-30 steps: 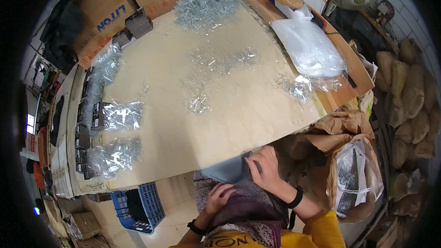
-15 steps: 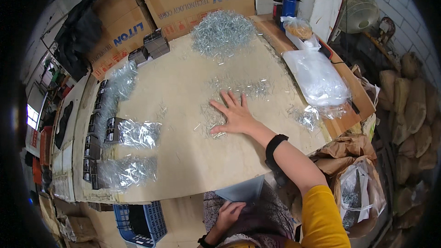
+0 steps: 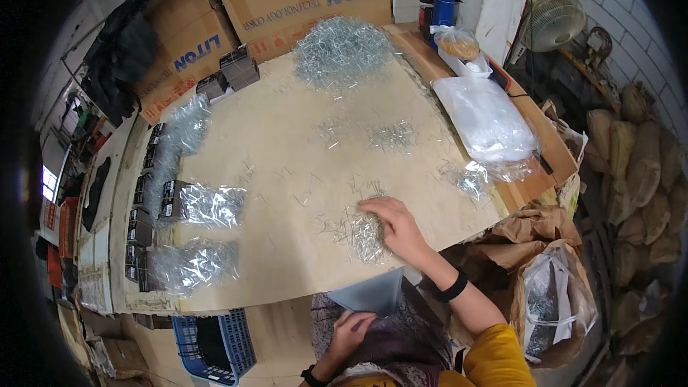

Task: Sorting small electronic components on a workbench and placing them into clear plastic bags.

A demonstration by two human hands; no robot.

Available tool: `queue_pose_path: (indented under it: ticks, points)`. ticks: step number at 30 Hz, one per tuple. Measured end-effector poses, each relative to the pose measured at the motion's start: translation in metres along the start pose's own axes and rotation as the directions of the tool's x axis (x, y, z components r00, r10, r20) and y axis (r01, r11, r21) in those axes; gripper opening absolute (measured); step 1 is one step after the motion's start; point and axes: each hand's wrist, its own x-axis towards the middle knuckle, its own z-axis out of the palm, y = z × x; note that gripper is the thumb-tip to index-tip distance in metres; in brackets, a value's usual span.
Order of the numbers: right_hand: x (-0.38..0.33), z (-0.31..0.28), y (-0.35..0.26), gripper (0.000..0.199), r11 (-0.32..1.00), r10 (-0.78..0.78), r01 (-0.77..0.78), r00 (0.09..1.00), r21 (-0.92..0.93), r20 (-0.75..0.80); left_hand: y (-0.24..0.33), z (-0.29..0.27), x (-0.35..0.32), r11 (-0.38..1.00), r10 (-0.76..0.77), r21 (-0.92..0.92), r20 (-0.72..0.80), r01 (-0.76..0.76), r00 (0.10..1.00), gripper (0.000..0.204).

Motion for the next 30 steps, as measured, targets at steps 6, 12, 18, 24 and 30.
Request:
queue_pose_path:
  ticks: [6, 12, 18, 24, 30]
  points:
    - [-0.024, -0.007, -0.005, 0.053, 0.977, 0.182, -0.184, 0.983, 0.108, 0.023, 0.001, -0.001, 0.000, 1.000, 0.003, 0.011, -0.023, -0.003, 1.000, 0.012]
    - [-0.018, -0.009, -0.015, 0.050, 0.978, -0.040, 0.022, 0.996, -0.207, -0.083, 0.002, 0.001, 0.000, 0.999, 0.032, 0.034, -0.010, -0.032, 0.999, 0.013]
    - [-0.025, -0.004, -0.020, 0.046, 0.923, -0.129, 0.173, 0.981, -0.345, 0.146, 0.003, 0.001, 0.001, 0.999, 0.016, 0.035, -0.022, -0.015, 1.000, 0.013]
    - [-0.045, -0.014, -0.028, 0.046, 0.987, -0.032, 0.039, 0.998, -0.153, 0.046, 0.003, 0.000, 0.000, 0.999, 0.015, 0.031, -0.039, -0.014, 0.999, 0.011]
    - [-0.059, -0.008, -0.035, 0.046, 0.984, 0.053, -0.062, 0.997, -0.168, -0.061, 0.011, -0.002, 0.003, 0.998, -0.057, -0.023, 0.016, 0.057, 0.998, 0.012]
